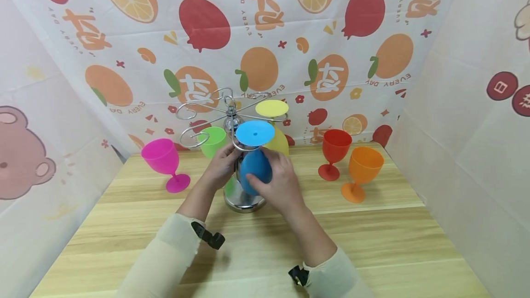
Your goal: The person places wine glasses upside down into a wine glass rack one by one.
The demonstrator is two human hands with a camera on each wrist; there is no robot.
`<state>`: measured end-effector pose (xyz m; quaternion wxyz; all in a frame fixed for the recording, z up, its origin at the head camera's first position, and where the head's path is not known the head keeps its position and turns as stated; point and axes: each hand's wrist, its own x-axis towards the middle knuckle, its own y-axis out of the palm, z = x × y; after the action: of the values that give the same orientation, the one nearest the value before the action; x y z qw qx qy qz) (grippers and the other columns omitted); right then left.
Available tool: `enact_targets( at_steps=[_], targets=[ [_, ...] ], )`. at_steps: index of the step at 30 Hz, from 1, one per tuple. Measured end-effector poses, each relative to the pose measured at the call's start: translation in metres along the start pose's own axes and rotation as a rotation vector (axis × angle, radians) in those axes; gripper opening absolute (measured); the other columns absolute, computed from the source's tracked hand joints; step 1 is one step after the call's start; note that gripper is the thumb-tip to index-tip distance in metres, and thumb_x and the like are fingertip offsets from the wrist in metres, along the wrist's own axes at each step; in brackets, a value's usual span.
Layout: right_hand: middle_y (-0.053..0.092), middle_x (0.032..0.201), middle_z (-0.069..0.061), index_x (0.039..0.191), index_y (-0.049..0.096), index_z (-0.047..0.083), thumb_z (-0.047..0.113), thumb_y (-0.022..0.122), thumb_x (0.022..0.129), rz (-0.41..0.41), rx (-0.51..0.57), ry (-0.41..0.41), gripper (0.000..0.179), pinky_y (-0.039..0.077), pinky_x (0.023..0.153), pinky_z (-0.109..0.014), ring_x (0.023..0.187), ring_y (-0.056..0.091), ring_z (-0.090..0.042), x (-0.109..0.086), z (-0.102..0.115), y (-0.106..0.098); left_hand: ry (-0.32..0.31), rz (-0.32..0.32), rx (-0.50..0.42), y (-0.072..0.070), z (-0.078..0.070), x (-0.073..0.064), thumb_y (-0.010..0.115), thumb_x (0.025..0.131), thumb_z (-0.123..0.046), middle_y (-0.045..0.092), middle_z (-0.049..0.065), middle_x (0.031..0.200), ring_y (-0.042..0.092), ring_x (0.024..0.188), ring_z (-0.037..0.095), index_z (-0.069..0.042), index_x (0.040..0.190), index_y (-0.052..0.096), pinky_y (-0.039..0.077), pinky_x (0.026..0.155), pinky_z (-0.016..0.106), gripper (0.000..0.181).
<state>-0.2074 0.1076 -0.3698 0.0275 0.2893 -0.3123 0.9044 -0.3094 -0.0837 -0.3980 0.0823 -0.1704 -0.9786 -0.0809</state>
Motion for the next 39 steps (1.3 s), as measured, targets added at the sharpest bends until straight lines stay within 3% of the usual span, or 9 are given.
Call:
enact_targets(
  at_steps=[6,10,15,18,24,28,35,39],
  targets=[
    [0.052,0.138,-0.009,0.144,0.044,0.015,0.035,0.079,0.083,-0.016,0.070,0.098,0.073,0.057,0.086,-0.051,0.122,0.054,-0.030,-0.001,-0.005,-0.006,0.023,-0.069,-0.067,0.010,0.001,-0.003,0.048,0.104,-0.015,0.055,0.000,0.083,0.049,0.078,0.013,0.001,0.111,0.052,0.042,0.072,0.022,0.017],
    [0.052,0.137,-0.007,0.142,0.043,0.015,0.033,0.079,0.082,-0.031,0.104,0.150,0.072,0.056,0.088,-0.051,0.121,0.054,-0.030,0.000,-0.011,-0.010,0.022,-0.123,-0.086,0.017,0.003,-0.004,0.050,0.103,-0.015,0.055,-0.001,0.080,0.048,0.076,0.013,-0.008,0.104,0.055,0.040,0.073,0.023,0.008],
    [0.051,0.139,-0.006,0.143,0.043,0.016,0.033,0.078,0.083,-0.051,0.104,0.154,0.071,0.057,0.087,-0.051,0.123,0.052,-0.029,0.004,-0.019,-0.013,0.086,-0.185,-0.112,0.023,0.007,-0.004,0.052,0.101,-0.010,0.054,0.000,0.076,0.047,0.072,0.013,-0.009,0.094,0.054,0.038,0.070,0.023,0.008],
    [0.050,0.140,-0.007,0.144,0.043,0.016,0.034,0.077,0.084,-0.054,0.100,0.155,0.071,0.056,0.088,-0.050,0.123,0.051,-0.029,0.006,-0.023,-0.014,0.088,-0.244,-0.128,0.026,0.008,-0.004,0.053,0.100,-0.006,0.056,-0.001,0.077,0.049,0.070,0.011,-0.006,0.099,0.057,0.040,0.068,0.022,0.004],
    [0.050,0.140,-0.006,0.143,0.043,0.016,0.036,0.076,0.084,-0.065,0.112,0.158,0.070,0.056,0.088,-0.050,0.122,0.051,-0.029,0.009,-0.028,-0.017,0.078,-0.327,-0.175,0.033,0.007,-0.003,0.053,0.098,0.001,0.058,0.001,0.089,0.053,0.073,0.009,0.004,0.121,0.057,0.043,0.068,0.019,0.023],
    [0.049,0.141,-0.006,0.143,0.042,0.016,0.037,0.076,0.084,-0.069,0.116,0.163,0.071,0.056,0.088,-0.050,0.123,0.050,-0.029,0.010,-0.030,-0.019,0.079,-0.355,-0.199,0.037,0.006,-0.003,0.056,0.097,-0.001,0.060,0.000,0.087,0.054,0.074,0.010,0.000,0.116,0.061,0.043,0.067,0.018,0.019],
    [0.048,0.143,-0.007,0.144,0.041,0.017,0.037,0.075,0.085,-0.067,0.110,0.178,0.071,0.056,0.089,-0.051,0.125,0.049,-0.031,0.013,-0.032,-0.020,0.103,-0.369,-0.208,0.040,0.006,-0.006,0.061,0.095,-0.005,0.063,0.006,0.087,0.054,0.075,0.014,-0.007,0.106,0.066,0.044,0.068,0.020,0.012],
    [0.047,0.143,-0.008,0.144,0.041,0.017,0.036,0.075,0.085,-0.069,0.108,0.185,0.071,0.055,0.090,-0.052,0.125,0.049,-0.031,0.013,-0.031,-0.019,0.110,-0.375,-0.212,0.040,0.008,-0.007,0.060,0.095,-0.005,0.063,0.000,0.083,0.054,0.076,0.016,-0.006,0.106,0.066,0.044,0.069,0.020,0.012]
  ],
)
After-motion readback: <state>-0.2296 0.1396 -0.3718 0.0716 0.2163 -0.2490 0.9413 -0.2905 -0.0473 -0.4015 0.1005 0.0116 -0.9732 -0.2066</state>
